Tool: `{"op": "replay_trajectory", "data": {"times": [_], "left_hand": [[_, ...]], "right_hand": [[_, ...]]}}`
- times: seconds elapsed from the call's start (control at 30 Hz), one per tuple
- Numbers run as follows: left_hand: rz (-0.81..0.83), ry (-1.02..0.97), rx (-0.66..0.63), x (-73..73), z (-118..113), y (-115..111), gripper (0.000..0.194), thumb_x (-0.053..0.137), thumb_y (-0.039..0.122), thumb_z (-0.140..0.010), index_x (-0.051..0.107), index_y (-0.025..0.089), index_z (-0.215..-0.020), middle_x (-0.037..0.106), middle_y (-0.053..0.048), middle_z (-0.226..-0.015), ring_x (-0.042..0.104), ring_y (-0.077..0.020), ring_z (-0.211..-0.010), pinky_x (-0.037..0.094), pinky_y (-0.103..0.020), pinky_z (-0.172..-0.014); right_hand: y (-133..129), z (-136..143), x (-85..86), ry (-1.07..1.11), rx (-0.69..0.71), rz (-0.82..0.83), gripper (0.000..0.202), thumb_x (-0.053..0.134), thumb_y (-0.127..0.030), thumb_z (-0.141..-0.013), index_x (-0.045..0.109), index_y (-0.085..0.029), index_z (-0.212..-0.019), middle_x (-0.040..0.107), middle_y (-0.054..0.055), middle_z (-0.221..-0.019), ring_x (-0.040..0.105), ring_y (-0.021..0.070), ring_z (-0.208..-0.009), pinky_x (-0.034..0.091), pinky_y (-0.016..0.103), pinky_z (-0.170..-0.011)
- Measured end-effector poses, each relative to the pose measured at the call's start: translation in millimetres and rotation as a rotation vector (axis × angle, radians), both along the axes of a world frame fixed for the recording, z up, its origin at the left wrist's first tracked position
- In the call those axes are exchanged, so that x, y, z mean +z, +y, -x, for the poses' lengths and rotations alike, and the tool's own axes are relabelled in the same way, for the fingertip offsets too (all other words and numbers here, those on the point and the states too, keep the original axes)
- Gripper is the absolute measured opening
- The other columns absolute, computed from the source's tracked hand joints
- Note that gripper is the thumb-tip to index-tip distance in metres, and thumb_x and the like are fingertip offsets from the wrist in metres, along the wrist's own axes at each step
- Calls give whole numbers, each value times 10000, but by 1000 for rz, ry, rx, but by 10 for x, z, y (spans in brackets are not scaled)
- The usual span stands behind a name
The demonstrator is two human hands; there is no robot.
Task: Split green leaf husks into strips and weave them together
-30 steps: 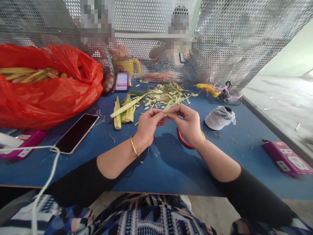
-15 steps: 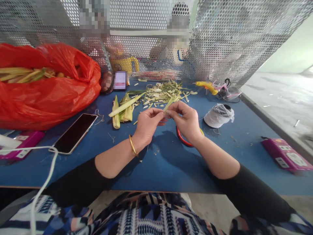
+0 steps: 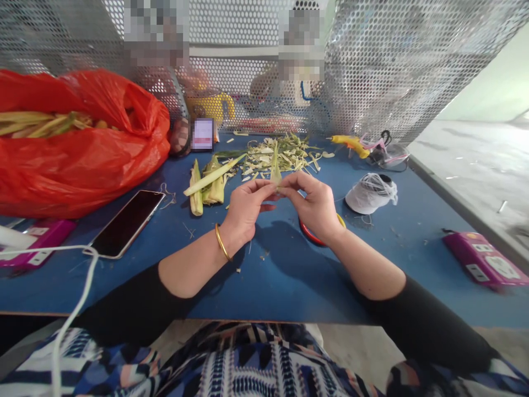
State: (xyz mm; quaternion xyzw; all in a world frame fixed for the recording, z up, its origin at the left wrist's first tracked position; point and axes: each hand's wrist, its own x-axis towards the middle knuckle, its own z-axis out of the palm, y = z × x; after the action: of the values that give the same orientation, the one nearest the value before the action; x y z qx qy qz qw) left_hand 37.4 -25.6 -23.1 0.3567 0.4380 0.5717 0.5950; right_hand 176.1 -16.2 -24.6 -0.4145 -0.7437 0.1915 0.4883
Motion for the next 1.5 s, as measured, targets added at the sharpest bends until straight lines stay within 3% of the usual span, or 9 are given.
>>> {"op": "replay_trajectory", "data": {"times": [0.17,0.43,0.63,0.8,1.03,1.2,1.33,1.5], "left_hand": [[-45,-12,13,-35,-16,-3,150,766,256,-596,660,179,-669,655,13,-642,631,-125,-639,481,-221,-577],[-163,153,40,-60,-6,8,143,766,283,-612,700,178,-684,693,-8,-656,643,-131,-625,496,-242,-597],[-117,153,18,-43,-3,9,96,741,258,-644,699,175,-670,698,-19,-646,625,-123,-580,475,-229,-548],[-78,155,23,-17,-9,3,166,760,302,-664,668,172,-617,677,-24,-625,612,-121,-566,463,-227,-539],[-41,125,43,-26,4,28,188,737,310,-681,651,168,-593,655,-14,-587,592,-108,-539,455,-213,-518],[-17,65,26,0,11,24,109,729,238,-657,658,157,-638,637,2,-590,607,-111,-556,475,-220,-540],[-18,8,14,14,2,17,102,735,186,-629,649,160,-678,635,22,-631,608,-101,-571,506,-236,-594],[-80,9,6,-8,-9,8,91,730,190,-635,649,161,-666,639,22,-641,622,-108,-596,519,-251,-631]], "right_hand": [[-10,14,7,83,-20,52,77,618,-167,-808,613,-196,-737,647,-12,-705,576,133,-670,459,293,-680],[39,18,-25,273,23,179,123,644,-169,-762,533,-214,-789,652,-19,-721,624,138,-678,493,312,-689],[56,19,-43,285,20,176,179,646,-207,-772,483,-231,-842,632,-33,-710,621,135,-650,491,304,-658],[21,8,-25,135,-23,111,100,603,-219,-826,504,-232,-822,599,-43,-667,603,131,-630,473,288,-641],[3,-25,-6,-220,-104,-164,75,593,-211,-863,582,-232,-792,674,-2,-766,594,164,-737,441,309,-763],[5,-29,-20,-267,-103,-200,99,571,-213,-887,588,-224,-790,683,15,-786,592,172,-753,430,308,-773],[-8,-14,-7,-225,-109,-142,111,572,-209,-872,575,-226,-762,666,11,-773,582,170,-753,431,309,-761],[14,4,-14,36,-37,54,83,598,-198,-816,570,-208,-739,608,-18,-689,549,136,-661,445,292,-673]]}}
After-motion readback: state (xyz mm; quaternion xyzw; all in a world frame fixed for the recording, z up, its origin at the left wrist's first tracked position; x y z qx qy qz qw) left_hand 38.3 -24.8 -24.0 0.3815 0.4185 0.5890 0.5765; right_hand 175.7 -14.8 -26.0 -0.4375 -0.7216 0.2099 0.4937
